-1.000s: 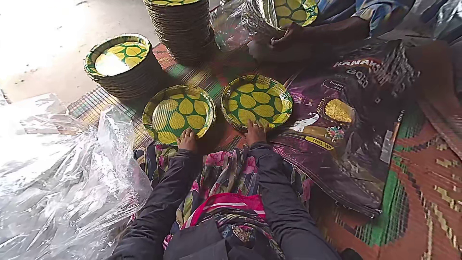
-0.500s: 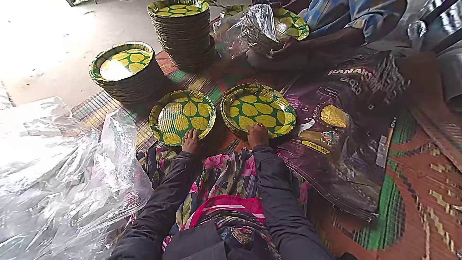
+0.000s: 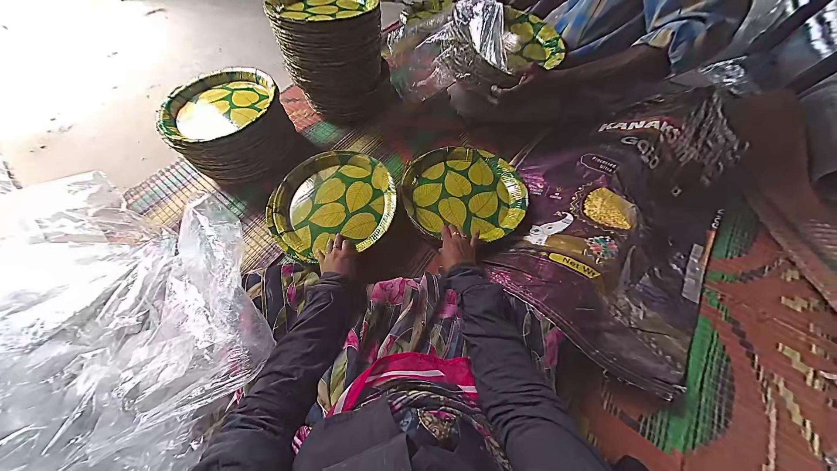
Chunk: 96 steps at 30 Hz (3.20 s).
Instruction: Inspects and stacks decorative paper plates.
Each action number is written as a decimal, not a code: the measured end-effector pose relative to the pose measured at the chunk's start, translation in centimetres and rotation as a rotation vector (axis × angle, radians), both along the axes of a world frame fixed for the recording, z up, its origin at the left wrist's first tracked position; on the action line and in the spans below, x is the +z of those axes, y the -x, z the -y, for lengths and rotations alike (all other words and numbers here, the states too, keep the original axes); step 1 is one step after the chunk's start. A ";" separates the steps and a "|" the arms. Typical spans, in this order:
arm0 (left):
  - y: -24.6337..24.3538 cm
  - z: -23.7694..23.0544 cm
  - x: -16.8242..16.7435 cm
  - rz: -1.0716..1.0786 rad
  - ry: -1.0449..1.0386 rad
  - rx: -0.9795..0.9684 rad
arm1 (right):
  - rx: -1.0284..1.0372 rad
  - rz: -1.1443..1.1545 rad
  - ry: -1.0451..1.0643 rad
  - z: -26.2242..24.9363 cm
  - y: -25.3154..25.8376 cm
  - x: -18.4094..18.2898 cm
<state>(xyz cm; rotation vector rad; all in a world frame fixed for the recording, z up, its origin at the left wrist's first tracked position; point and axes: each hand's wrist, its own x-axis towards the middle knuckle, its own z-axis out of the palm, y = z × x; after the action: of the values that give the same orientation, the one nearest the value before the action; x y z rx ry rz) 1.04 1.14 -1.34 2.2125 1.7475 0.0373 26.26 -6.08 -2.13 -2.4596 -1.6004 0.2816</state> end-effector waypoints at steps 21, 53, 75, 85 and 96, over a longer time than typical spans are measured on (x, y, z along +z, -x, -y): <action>-0.3 0.7 -1.4 0.365 -1.020 -0.209 | 0.284 0.268 -0.824 0.5 2.1 1.2; 0.0 1.0 -0.4 0.352 -0.994 -0.201 | 0.461 0.324 -0.838 1.0 2.8 1.6; -0.3 -0.5 -2.0 -0.032 0.020 -0.012 | -0.030 -0.107 0.212 -0.1 0.5 2.3; -0.2 -0.5 -2.3 -0.009 0.009 -0.024 | -0.070 0.156 -0.395 0.8 2.5 3.5; -0.1 0.4 -2.9 0.187 -0.414 0.058 | 0.030 0.043 -0.152 1.0 1.3 3.6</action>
<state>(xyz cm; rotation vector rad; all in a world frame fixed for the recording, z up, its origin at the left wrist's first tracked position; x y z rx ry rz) 1.13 0.76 -4.21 2.3349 1.8249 0.6533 25.01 -7.06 1.46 -2.3445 -1.6129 0.1068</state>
